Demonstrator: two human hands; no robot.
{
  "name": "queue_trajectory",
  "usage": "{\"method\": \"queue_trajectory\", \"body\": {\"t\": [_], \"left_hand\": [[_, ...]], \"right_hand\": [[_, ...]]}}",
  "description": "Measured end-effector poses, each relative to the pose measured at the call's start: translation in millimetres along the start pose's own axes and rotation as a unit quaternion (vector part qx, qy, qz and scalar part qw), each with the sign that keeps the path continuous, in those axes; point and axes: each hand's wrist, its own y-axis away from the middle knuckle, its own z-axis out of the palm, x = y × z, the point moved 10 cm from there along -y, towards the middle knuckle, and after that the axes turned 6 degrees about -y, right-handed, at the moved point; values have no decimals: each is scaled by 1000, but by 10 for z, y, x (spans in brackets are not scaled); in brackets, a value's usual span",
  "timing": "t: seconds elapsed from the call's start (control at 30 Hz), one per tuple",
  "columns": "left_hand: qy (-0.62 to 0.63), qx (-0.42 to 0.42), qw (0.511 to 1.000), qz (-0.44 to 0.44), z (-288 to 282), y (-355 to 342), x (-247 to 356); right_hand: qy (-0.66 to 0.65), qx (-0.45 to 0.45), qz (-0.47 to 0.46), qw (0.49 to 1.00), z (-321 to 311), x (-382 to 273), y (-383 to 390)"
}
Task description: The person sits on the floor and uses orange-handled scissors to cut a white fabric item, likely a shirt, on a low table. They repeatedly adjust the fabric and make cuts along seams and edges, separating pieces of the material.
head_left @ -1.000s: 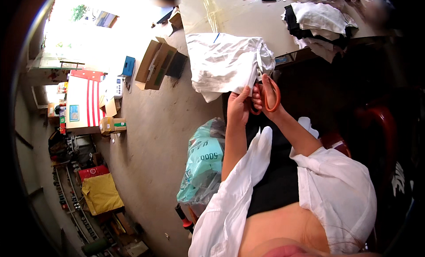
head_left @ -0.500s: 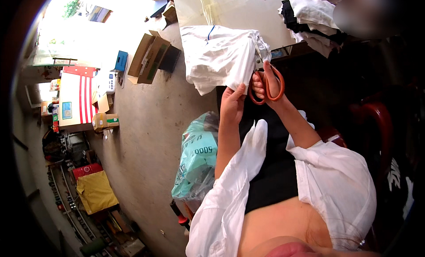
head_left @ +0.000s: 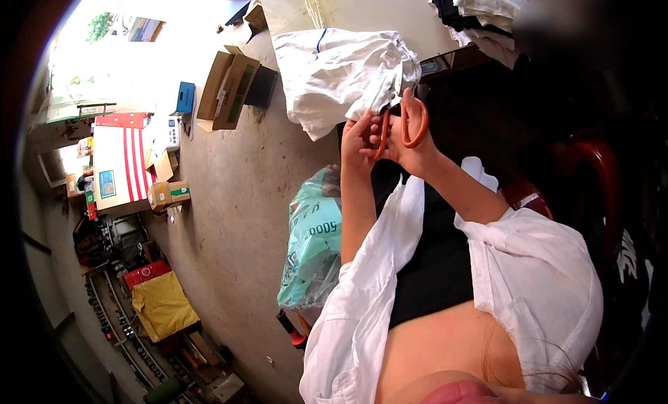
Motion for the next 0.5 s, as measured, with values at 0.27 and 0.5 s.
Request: {"method": "queue_trajectory", "body": {"t": [0.27,0.5], "left_hand": [[-205,-27,969,136,396,244,4],[-112,7,973,204,398,457,46]], "right_hand": [[16,-16,-54,998,5,-384,-21],[83,-16,-120,989,-178,-585,-137]]}}
